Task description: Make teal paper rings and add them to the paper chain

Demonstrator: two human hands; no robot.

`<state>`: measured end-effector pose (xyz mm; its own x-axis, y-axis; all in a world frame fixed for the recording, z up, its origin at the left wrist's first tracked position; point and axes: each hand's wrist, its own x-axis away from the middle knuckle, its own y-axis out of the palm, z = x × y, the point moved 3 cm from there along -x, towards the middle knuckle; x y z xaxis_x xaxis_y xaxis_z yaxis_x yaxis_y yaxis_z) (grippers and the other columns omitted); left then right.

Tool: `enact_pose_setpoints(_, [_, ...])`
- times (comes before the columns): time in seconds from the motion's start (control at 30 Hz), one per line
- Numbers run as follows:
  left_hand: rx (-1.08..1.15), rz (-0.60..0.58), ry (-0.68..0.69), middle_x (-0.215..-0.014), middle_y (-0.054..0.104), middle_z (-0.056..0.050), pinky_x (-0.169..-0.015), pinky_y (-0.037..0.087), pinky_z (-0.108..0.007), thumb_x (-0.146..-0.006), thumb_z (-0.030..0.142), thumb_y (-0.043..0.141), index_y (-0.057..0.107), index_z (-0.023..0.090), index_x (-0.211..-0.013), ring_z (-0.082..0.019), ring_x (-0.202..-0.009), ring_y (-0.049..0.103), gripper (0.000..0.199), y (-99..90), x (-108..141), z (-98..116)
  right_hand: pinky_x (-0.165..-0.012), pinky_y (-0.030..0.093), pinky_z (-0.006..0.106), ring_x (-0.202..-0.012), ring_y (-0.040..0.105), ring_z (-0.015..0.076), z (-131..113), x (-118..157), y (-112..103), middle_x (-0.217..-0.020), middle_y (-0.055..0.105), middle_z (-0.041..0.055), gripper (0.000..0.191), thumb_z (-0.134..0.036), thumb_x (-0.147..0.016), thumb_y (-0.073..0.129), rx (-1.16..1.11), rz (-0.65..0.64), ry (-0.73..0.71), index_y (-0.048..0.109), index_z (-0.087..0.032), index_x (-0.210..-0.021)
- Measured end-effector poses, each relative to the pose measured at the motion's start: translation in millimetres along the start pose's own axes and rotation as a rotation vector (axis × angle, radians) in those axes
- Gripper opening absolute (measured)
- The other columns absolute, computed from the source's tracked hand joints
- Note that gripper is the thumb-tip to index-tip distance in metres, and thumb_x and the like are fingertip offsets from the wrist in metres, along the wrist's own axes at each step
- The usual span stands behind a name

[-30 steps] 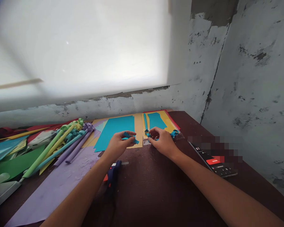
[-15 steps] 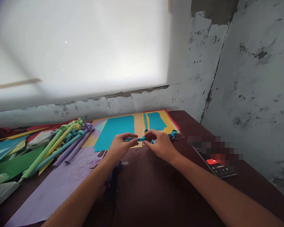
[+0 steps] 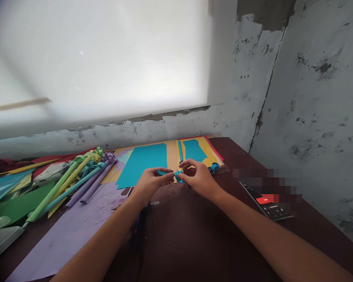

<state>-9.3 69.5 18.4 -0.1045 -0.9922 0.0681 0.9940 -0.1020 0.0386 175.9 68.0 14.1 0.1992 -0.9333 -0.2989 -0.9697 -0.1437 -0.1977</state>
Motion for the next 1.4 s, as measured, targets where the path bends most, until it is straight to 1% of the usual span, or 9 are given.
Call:
enact_pose_setpoints(0.2, [0.125, -0.137, -0.025, -0.085, 0.078, -0.01, -0.089, 0.059, -0.032, -0.059, 0.039, 0.096, 0.078, 0.011, -0.088, -0.02, -0.082, 0.074, 0.044, 5.5, 0, 1, -0.074, 0.054, 0.031, -0.086, 0.071, 0.02, 4, -4, -2, -0.097, 0.073, 0.0057, 0.038, -0.043, -0.071, 0.085, -0.22, -0.002, 0.081, 0.067, -0.019, -0.094])
enact_pose_setpoints(0.37, [0.041, -0.035, 0.058, -0.092, 0.079, -0.01, -0.09, 0.058, -0.033, -0.063, 0.038, 0.094, 0.079, 0.013, -0.095, -0.021, -0.088, 0.074, 0.044, -3.8, -1, 4, -0.084, 0.057, 0.034, -0.096, 0.071, 0.0229, 5, -7, -9, -0.095, 0.075, 0.0065, 0.048, -0.044, -0.064, 0.091, -0.276, 0.119, 0.097, 0.063, -0.021, -0.096])
enact_pose_setpoints(0.5, [0.074, 0.015, 0.106, -0.097, 0.079, -0.012, -0.091, 0.058, -0.034, -0.064, 0.04, 0.093, 0.079, 0.013, -0.099, -0.023, -0.09, 0.075, 0.046, -6.6, -3, 6, -0.075, 0.059, 0.033, -0.086, 0.073, 0.0222, 8, -6, -11, -0.093, 0.074, 0.0052, 0.053, -0.044, -0.064, 0.091, -0.299, 0.14, 0.184, 0.059, -0.021, -0.1])
enact_pose_setpoints(0.6, [0.103, 0.043, 0.123, -0.098, 0.08, -0.012, -0.09, 0.059, -0.034, -0.065, 0.04, 0.092, 0.079, 0.013, -0.098, -0.023, -0.089, 0.076, 0.045, -5.2, -3, 6, -0.075, 0.061, 0.035, -0.078, 0.074, 0.0206, 10, -6, -11, -0.09, 0.072, 0.0032, 0.056, -0.045, -0.063, 0.092, -0.345, 0.157, 0.219, 0.056, -0.021, -0.099])
enact_pose_setpoints(0.8, [-0.128, -0.083, 0.112, -0.092, 0.08, -0.011, -0.079, 0.057, -0.031, -0.07, 0.04, 0.088, 0.081, 0.015, -0.094, -0.023, -0.086, 0.074, 0.035, 0.8, -2, 1, -0.071, 0.06, 0.033, -0.078, 0.072, 0.0208, 9, -8, -15, -0.09, 0.072, 0.0048, 0.058, -0.052, -0.059, 0.093, -0.255, 0.225, 0.161, 0.058, -0.021, -0.094])
enact_pose_setpoints(0.93, [-0.136, -0.055, 0.106, -0.095, 0.081, -0.011, -0.079, 0.057, -0.032, -0.069, 0.038, 0.089, 0.081, 0.015, -0.095, -0.025, -0.09, 0.075, 0.036, 1.0, -1, 1, -0.074, 0.061, 0.035, -0.077, 0.071, 0.0213, 2, -7, -14, -0.085, 0.072, 0.0054, 0.05, -0.056, -0.062, 0.09, -0.195, 0.195, 0.101, 0.063, -0.02, -0.084])
enact_pose_setpoints(1.13, [-0.115, 0.002, 0.165, -0.105, 0.08, -0.011, -0.088, 0.057, -0.034, -0.071, 0.04, 0.088, 0.08, 0.017, -0.101, -0.029, -0.105, 0.073, 0.039, -1.2, 3, 10, -0.083, 0.06, 0.038, -0.09, 0.075, 0.0246, -3, -5, -10, -0.094, 0.075, 0.0073, 0.041, -0.048, -0.071, 0.086, -0.143, 0.101, 0.032, 0.067, -0.019, -0.092])
enact_pose_setpoints(1.27, [-0.082, -0.012, 0.199, -0.094, 0.081, -0.011, -0.081, 0.058, -0.035, -0.072, 0.041, 0.087, 0.074, 0.016, -0.105, -0.027, -0.092, 0.076, 0.043, -1.4, 3, 12, -0.082, 0.061, 0.038, -0.095, 0.075, 0.026, -1, -5, -8, -0.102, 0.075, 0.0093, 0.04, -0.045, -0.071, 0.086, -0.172, 0.055, 0.043, 0.068, -0.018, -0.096])
enact_pose_setpoints(1.4, [-0.216, 0.019, 0.308, -0.086, 0.081, -0.009, -0.073, 0.057, -0.032, -0.075, 0.041, 0.085, 0.072, 0.018, -0.096, -0.026, -0.085, 0.076, 0.033, -0.5, 4, 15, -0.084, 0.061, 0.039, -0.096, 0.075, 0.026, 0, -5, -8, -0.101, 0.077, 0.0091, 0.039, -0.045, -0.072, 0.085, -0.159, 0.062, 0.026, 0.071, -0.019, -0.097])
